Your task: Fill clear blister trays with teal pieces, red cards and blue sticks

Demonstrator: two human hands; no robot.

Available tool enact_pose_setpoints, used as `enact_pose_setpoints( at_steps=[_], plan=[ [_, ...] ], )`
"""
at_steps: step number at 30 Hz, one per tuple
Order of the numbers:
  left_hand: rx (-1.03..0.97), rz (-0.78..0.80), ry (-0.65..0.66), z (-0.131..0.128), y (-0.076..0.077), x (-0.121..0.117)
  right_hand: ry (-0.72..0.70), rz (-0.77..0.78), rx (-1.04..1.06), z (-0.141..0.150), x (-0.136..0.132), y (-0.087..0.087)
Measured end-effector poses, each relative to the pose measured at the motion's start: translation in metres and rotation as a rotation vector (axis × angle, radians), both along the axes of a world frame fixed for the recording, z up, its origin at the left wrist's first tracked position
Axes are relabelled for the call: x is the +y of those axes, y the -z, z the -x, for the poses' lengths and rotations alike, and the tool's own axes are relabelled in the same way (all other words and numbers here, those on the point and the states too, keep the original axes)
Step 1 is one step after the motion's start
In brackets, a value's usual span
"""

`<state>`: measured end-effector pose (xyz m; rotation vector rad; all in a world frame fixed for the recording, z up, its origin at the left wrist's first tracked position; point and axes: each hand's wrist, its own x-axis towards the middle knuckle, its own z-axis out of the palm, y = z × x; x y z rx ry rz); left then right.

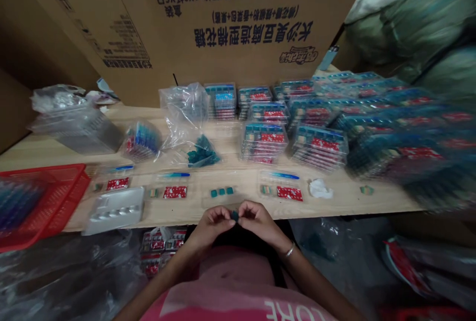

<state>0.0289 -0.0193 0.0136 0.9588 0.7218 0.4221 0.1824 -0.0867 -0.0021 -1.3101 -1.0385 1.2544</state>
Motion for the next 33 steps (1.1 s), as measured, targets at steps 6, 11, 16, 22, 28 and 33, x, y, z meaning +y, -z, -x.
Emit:
enact_pose_setpoints(
  at_steps=[6, 11, 16, 22, 28, 33],
  plan=[
    [-0.044, -0.126, -0.123, -0.010, 0.008, 0.003, 0.054, -0.060, -0.108, -0.001, -0.002, -0.009],
    [-0.057, -0.105, -0.148, -0.019, 0.014, 0.003, 0.121, -0.222, -0.383, 0.002, -0.002, -0.012],
    [0.273, -0.769, -0.154, -0.013, 0.016, 0.019, 0.027, -0.366, -0.741, -0.023, 0.024, -0.004],
    [0.450, -1.214, 0.007, -0.004, 0.030, 0.031, -0.220, -0.525, -0.931, -0.048, 0.059, 0.004],
    [0.419, -1.238, -0.072, 0.007, 0.024, 0.043, -0.158, -0.423, -0.891, -0.045, 0.056, 0.015],
    [0.902, -1.219, -0.221, 0.009, -0.011, 0.142, -0.123, -0.367, -0.931, -0.041, 0.049, 0.011]
  ],
)
